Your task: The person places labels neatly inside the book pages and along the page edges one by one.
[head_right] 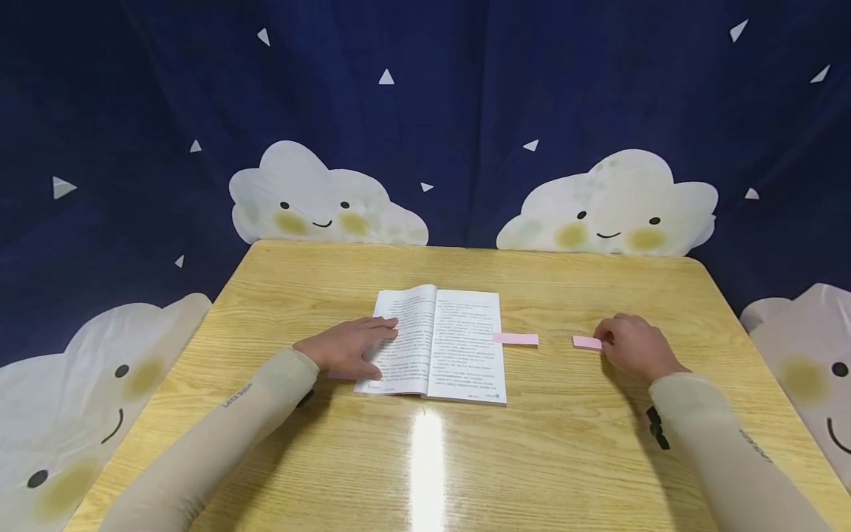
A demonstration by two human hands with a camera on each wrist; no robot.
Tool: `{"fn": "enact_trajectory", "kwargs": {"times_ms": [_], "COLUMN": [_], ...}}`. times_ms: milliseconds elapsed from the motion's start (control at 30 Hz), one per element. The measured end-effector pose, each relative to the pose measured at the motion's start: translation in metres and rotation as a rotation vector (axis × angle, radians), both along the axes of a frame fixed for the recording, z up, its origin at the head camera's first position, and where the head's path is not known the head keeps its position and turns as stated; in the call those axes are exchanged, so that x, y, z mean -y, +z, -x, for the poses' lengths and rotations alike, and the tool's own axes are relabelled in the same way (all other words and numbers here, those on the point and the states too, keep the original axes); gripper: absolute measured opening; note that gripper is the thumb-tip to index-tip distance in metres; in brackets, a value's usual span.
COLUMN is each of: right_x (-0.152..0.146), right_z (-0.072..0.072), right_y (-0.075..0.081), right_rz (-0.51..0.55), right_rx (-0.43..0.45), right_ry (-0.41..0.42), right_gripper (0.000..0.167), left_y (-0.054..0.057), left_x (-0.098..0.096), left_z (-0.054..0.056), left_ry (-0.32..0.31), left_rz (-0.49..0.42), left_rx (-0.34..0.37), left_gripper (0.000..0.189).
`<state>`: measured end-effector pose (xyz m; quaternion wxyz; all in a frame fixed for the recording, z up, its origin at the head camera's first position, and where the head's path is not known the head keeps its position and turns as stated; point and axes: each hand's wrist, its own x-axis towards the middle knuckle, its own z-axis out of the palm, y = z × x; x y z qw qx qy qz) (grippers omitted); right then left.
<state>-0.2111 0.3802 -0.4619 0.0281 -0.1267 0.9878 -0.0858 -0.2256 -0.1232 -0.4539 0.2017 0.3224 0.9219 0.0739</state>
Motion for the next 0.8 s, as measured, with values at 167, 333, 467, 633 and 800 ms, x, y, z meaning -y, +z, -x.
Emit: {"fn": "enact_trajectory", "kwargs": {"times_ms": [167, 333, 467, 633, 800], "right_x": [0.0002, 0.0016, 0.0021, 0.0031, 0.0025], "right_z": [-0.0009, -0.0015, -0.0009, -0.001, -0.0009], "right_y": [0.0002, 0.0003, 0.0013, 0.0012, 0.0007], "right_rz": [0.002, -0.023, -0.034, -0.047, -0.047], "right_rx": [-0.006, -0.027, -0.027, -0.034, -0.036], "right_ry": [-0.008, -0.005, -0.01, -0.019, -0.019], "right_gripper": [0.008, 0.007, 0.006, 0.005, 0.005], "left_y": [0.0004, 0.0, -0.0001, -0.0004, -0.0005], "left_x": [0.0, 0.0004, 0.0008, 0.0009, 0.0008], "left_z": [-0.0006, -0.001, -0.0013, -0.001, -0.0007], "left_ry": [0.003, 0.005, 0.007, 0.004, 0.002], "left_rz": [-0.004, -0.006, -0.01, -0.014, -0.021], "left_rx": [0.005, -0.002, -0.006, -0.006, -0.006], "left_gripper": [0.077, 0.077, 0.077, 0.077, 0.077]}}
